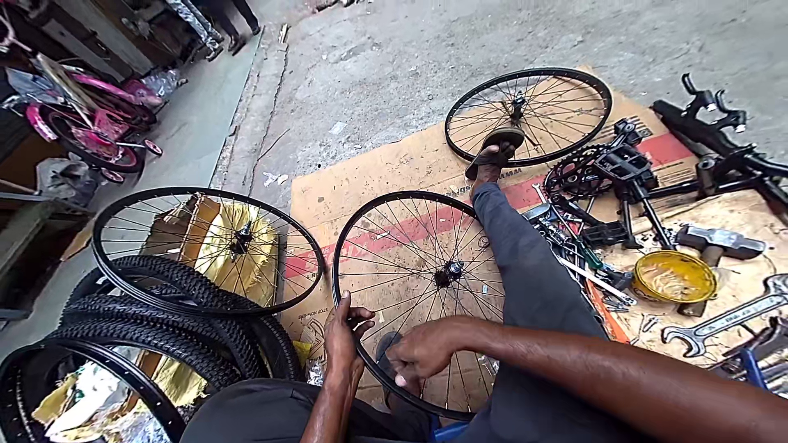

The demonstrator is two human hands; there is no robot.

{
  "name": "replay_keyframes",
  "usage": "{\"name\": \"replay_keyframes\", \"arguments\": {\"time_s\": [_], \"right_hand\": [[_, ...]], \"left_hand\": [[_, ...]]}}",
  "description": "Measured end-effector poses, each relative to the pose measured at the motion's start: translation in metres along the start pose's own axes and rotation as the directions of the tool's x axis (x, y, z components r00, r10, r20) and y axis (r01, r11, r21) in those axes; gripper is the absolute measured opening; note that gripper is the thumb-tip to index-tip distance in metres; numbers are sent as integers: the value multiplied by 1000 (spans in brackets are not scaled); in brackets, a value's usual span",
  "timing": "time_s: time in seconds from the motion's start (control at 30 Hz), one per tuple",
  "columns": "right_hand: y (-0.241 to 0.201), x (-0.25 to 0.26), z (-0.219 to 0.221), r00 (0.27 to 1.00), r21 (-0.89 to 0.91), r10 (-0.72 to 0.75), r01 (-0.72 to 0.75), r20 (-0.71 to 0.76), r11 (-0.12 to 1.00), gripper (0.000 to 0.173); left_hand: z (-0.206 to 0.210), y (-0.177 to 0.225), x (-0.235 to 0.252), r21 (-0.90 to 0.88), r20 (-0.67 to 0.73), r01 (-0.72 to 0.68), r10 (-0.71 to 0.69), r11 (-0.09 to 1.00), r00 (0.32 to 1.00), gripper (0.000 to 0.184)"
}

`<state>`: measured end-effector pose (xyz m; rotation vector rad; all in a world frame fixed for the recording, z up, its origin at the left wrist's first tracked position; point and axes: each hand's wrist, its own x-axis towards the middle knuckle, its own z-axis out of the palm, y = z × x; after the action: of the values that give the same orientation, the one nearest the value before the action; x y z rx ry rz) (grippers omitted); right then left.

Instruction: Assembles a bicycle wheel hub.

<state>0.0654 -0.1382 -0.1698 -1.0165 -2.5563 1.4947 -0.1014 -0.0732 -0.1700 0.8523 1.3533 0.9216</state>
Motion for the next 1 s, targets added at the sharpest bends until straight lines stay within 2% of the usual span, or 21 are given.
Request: {"name": "replay_keyframes", "arguments": {"time_s": [0.07, 0.1, 0.13, 0.17, 0.23, 0.3, 0.37, 0.43, 0.5, 0.57, 0.63, 0.67, 0.73, 0.8, 0.83, 0.9, 0.93, 0.97, 1.0], "right_hand": [[12, 8, -1, 998, 119, -19, 11, 66, 993, 33], [15, 10, 1, 998, 161, -32, 23, 54, 987, 29], [14, 10, 4, 999, 189, -33, 31, 10, 982, 27], [11, 9, 9, 998, 181, -26, 36, -60, 983, 33], [5, 3, 28, 964, 87, -24, 48, -266, 995, 45], [10, -3, 52, 890, -89, -115, 84, -441, 992, 41], [20, 0, 76, 799, -264, -199, 53, -567, 963, 34], [22, 10, 85, 746, -293, -167, -38, -644, 955, 32], [17, 11, 79, 803, -250, -103, -59, -587, 967, 30], [10, 3, 59, 903, -129, -48, -8, -427, 992, 30], [6, -8, 31, 981, 40, -20, 28, -192, 999, 49], [7, -11, 21, 993, 90, -15, 26, -121, 996, 55], [10, -10, 18, 985, 116, -10, 30, -174, 993, 43], [7, -4, 30, 939, 8, -35, 40, -343, 999, 31], [6, 0, 42, 893, -98, -96, 59, -440, 993, 23], [10, 12, 67, 749, -316, -253, 61, -612, 947, 7], [13, 17, 76, 696, -364, -294, 50, -655, 930, 6], [14, 20, 80, 680, -375, -301, 42, -669, 926, 6], [13, 21, 80, 699, -358, -278, 34, -659, 933, 6]], "left_hand": [[-1, -1, 0, -2, 9, 2, -2, 1000, 1000, 45], [-2, -2, 1, 0, 8, 5, -5, 1000, 1000, 45], [-2, -2, 2, 0, 8, 9, -9, 1000, 1000, 46], [-3, -2, 3, -1, 9, 10, -10, 1000, 1000, 46], [-3, -1, 2, -7, 10, 14, -14, 1000, 1000, 45], [-2, -1, 1, -16, 11, 17, -17, 1000, 1000, 44], [1, 0, -1, -31, 10, 16, -16, 999, 1000, 43], [3, 1, -1, -37, 7, 12, -12, 999, 1000, 40], [2, 0, -1, -33, -1, 9, -9, 999, 1000, 41], [-1, -1, -2, -27, -2, 11, -11, 1000, 1000, 41], [-1, 1, -1, -18, 3, 8, -8, 1000, 1000, 42], [-1, 1, -1, -19, 5, 9, -9, 1000, 1000, 42], [0, 1, -3, -24, 14, 9, -8, 1000, 1000, 41], [1, 1, -2, -21, 6, 8, -8, 1000, 1000, 42], [1, 1, -2, -22, 0, 8, -8, 1000, 1000, 42], [-1, 0, -1, -23, -6, 7, -7, 1000, 1000, 42], [-1, 0, 0, -20, -5, 6, -6, 1000, 1000, 42], [0, 0, -1, -15, -4, 5, -5, 1000, 1000, 42], [0, 0, -1, -5, -2, 4, -4, 1000, 1000, 42]]}}
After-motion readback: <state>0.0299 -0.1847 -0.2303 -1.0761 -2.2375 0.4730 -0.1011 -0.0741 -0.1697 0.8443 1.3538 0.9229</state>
